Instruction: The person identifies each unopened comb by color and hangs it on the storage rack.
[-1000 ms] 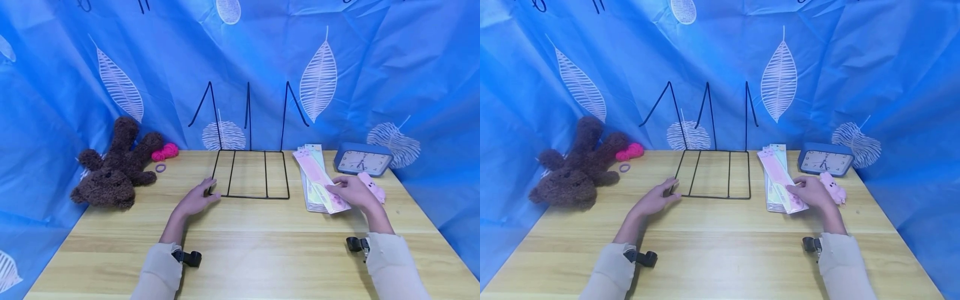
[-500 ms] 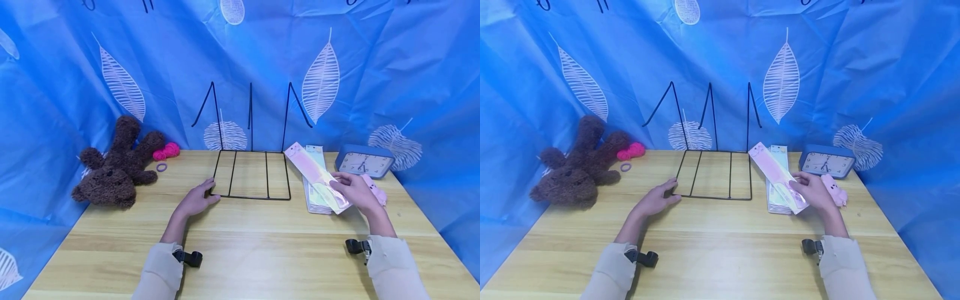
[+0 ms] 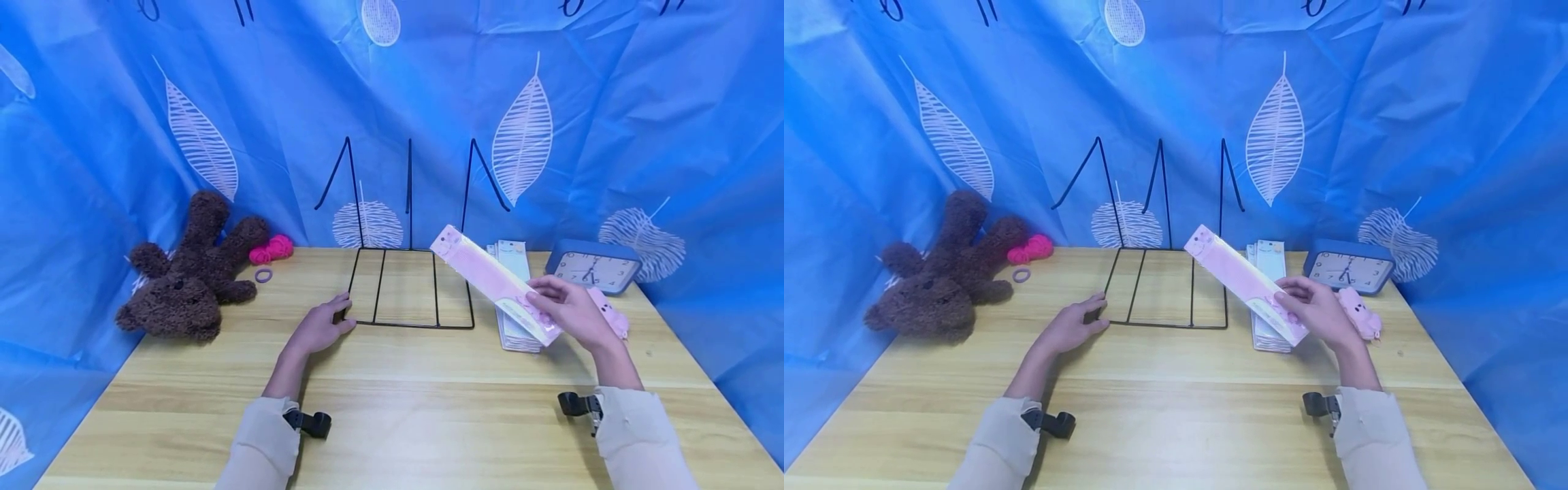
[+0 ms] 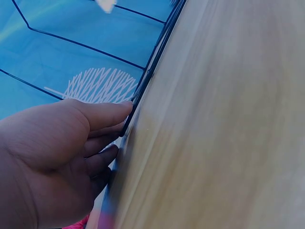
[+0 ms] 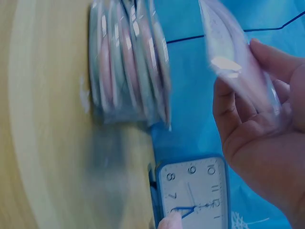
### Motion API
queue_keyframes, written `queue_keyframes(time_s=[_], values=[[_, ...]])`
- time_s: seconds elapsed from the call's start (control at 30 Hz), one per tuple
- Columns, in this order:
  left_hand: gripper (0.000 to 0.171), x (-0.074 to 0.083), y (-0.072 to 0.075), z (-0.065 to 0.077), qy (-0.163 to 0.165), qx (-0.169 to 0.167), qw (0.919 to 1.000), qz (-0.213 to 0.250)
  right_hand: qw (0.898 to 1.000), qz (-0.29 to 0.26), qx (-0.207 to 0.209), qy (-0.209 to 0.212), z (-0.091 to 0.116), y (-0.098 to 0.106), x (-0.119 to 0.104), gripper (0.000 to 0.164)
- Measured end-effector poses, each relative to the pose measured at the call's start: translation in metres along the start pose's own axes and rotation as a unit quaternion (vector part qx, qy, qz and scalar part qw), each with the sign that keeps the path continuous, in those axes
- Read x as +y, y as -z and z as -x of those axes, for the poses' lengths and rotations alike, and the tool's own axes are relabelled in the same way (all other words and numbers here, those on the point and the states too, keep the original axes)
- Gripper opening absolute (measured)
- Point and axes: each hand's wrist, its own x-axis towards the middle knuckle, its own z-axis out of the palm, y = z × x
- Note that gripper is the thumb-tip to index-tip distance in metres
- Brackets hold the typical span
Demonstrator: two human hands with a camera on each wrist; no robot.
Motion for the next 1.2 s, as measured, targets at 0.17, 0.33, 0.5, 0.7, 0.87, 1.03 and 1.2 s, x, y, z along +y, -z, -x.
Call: queue_keyframes(time_s=[0.17, 0.33, 0.5, 0.7, 0.87, 1.03, 1.2], values=[[0.054, 0.003, 0.001, 0.0, 0.007, -0.001, 1.0, -0.002, 0.999, -0.017, 0.005, 0.035, -0.001, -0.004, -0.012, 0.032], [0.053, 0.002, 0.001, -0.002, 0.008, 0.001, 1.0, -0.001, 0.997, -0.04, 0.01, 0.061, -0.001, -0.007, -0.025, 0.023], [0.052, 0.002, 0.001, -0.002, 0.01, 0.003, 0.9999, -0.003, 0.995, -0.055, 0.005, 0.087, 0.0, -0.008, -0.037, 0.015], [0.052, 0.0, 0.001, -0.002, 0.01, 0.007, 0.9999, -0.005, 0.99, -0.074, -0.001, 0.121, -0.001, -0.011, -0.05, 0.014], [0.051, 0.0, 0.0, -0.002, 0.016, 0.014, 0.9998, -0.007, 0.983, -0.093, 0.003, 0.157, -0.001, -0.016, -0.054, 0.012], [0.05, 0.0, -0.002, -0.002, 0.028, 0.019, 0.9994, -0.003, 0.979, -0.106, 0.019, 0.175, -0.002, -0.023, -0.058, 0.012], [0.05, 0.0, -0.003, -0.003, 0.029, 0.025, 0.9992, -0.005, 0.977, -0.131, 0.028, 0.169, -0.004, -0.028, -0.062, 0.013]])
